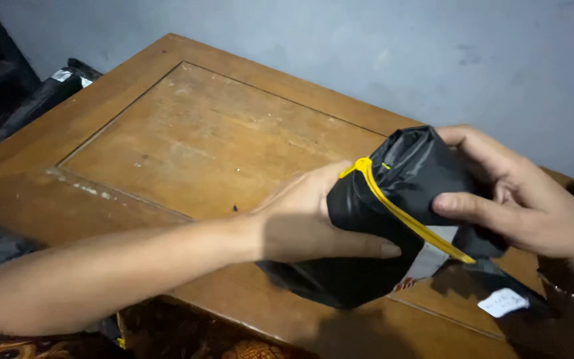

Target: The person places a black shipping bag onto a wooden table, inserts a folded item inside, and secures the bag using a yellow plastic tie. They then smooth the package and attach a white label to the exterior.

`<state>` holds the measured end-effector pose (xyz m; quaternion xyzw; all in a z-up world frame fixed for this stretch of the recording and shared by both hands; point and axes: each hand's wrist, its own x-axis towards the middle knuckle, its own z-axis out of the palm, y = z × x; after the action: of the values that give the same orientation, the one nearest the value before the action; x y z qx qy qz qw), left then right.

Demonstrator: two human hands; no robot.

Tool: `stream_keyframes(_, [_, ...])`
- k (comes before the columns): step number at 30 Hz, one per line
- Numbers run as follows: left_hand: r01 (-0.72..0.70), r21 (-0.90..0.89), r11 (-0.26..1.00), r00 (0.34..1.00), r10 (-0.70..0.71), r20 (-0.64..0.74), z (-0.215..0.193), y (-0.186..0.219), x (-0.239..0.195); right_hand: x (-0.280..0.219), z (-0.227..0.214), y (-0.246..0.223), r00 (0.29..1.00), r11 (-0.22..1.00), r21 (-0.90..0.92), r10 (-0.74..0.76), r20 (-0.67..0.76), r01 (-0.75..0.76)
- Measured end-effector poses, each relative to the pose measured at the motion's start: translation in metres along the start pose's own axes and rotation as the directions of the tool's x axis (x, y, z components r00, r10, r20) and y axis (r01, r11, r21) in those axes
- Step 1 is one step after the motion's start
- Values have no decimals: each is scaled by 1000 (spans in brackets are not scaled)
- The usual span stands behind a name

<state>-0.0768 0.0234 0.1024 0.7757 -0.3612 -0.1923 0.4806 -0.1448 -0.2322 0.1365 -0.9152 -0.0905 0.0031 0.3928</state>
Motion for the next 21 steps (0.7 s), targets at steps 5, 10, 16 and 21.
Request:
stream_keyframes(5, [-102,76,992,971,116,-210,13,-12,-6,4,4,-36,998,997,-63,43,46,-40])
stream_keyframes(10, [-57,-110,992,975,32,-218,19,-17,0,3,22,-59,938,915,-226,300,-174,-335])
stream_keyframes(16, [286,-291,913,913,-352,-208,34,-43,18,8,55,-11,993,944,-309,101,-61,-115])
stream_keyframes(21, [133,253,958,987,-105,-120,43,-105,62,4,78,25,987,883,-465,-14,-158,-63])
